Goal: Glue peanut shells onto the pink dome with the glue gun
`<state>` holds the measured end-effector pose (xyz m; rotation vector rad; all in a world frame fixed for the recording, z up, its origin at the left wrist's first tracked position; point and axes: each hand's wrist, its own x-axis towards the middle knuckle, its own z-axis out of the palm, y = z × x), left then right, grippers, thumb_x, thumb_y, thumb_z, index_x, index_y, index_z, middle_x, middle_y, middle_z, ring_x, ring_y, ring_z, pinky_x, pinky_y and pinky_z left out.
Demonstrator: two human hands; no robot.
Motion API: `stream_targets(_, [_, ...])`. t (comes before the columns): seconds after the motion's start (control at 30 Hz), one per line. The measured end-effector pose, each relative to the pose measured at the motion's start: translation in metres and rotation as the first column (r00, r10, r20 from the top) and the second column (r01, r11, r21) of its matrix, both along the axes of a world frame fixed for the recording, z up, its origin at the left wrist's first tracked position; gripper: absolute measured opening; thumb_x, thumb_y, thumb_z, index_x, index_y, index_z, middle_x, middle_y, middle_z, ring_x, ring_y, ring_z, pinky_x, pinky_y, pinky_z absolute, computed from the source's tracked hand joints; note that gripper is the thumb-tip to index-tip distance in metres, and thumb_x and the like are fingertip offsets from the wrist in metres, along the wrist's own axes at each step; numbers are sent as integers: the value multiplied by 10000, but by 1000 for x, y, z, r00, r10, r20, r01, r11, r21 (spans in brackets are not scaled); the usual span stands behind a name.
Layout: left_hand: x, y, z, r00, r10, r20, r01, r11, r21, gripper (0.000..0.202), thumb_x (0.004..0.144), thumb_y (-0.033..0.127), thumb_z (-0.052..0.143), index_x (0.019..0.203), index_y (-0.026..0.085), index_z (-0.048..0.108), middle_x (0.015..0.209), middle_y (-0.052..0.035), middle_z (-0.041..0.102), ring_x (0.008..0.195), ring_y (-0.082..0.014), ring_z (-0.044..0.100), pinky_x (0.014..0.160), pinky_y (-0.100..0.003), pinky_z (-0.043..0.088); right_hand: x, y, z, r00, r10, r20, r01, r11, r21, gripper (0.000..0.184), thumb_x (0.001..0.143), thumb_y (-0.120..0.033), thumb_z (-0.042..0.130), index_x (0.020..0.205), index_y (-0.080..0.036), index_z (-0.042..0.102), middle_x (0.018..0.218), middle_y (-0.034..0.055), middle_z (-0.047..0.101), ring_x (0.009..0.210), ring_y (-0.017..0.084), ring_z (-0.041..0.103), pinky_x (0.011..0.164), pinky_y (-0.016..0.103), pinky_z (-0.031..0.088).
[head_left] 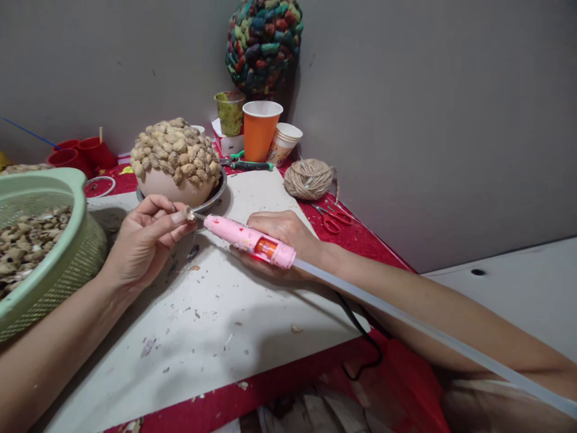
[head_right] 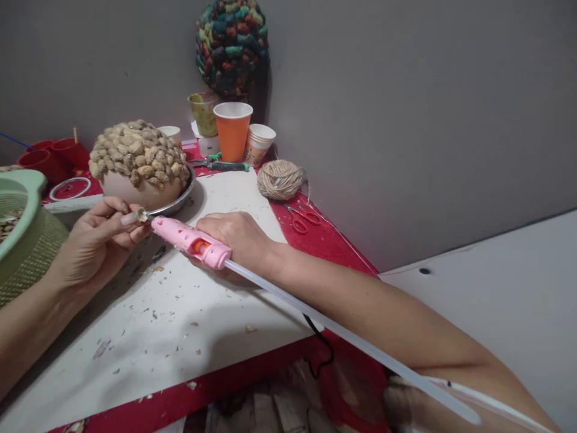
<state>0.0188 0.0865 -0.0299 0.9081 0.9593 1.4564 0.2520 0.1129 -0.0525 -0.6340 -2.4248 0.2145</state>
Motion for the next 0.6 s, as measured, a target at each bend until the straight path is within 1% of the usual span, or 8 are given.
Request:
stream_targets(0.13, [0, -1, 0, 1000, 10, 3, -10, 1000, -5, 252, 605, 78, 879, 701, 160, 662, 743, 8, 728, 688, -98, 669, 651, -183, 611, 0, 0, 1, 1000, -7, 26, 8, 1000, -24, 304, 937, -375, 530, 688, -230, 432, 629, 9, 525, 567, 144, 471, 532, 311, 347])
stream_targets(0.27, [0, -1, -1, 1000, 14, 15, -15, 1000, 2, 252, 607, 76, 880, 705, 161, 664, 737, 13, 727, 684, -95, 671, 655, -181, 613, 0, 0, 1, 1000, -9, 21, 9, 1000, -9, 302, 936, -360, 534, 688, -233, 419, 629, 9, 526, 568, 145, 476, 530, 315, 338])
stream_targets(0.4, [-1, -1, 0, 1000, 15, 14, -15, 1000, 3, 259, 607, 75, 883, 719, 157, 664, 749, 7, 731, 699, -98, 675, 666, -189, 617, 0, -1, 0, 1000, 14, -11, -14, 1000, 13, 288, 936, -340, 535, 696, -232, 418, 625, 6, 514, 548, 142, 466, 521, 312, 328])
stream_targets(0.5, [0, 0, 1, 1000, 19, 10, -19, 1000, 4, 269, 599, 80, 888, 718, 157, 660, 752, -1, 733, 697, -100, 673, 669, -194, 618, 0, -1, 0, 999, 29, -38, -29, 1000, 12, 273, 937, -321, 540, 705, -229, 431, 631, 5, 523, 542, 137, 465, 522, 306, 342])
stream_targets(0.6, [0, 0, 1, 1000, 28, 11, -28, 1000, -2, 272, 597, 79, 887, 718, 158, 657, 755, -3, 734, 695, -100, 671, 674, -196, 616, 0, -2, 1, 999, 30, -37, -31, 999, -25, 260, 929, -320, 553, 711, -228, 446, 641, 10, 541, 554, 141, 479, 529, 305, 366])
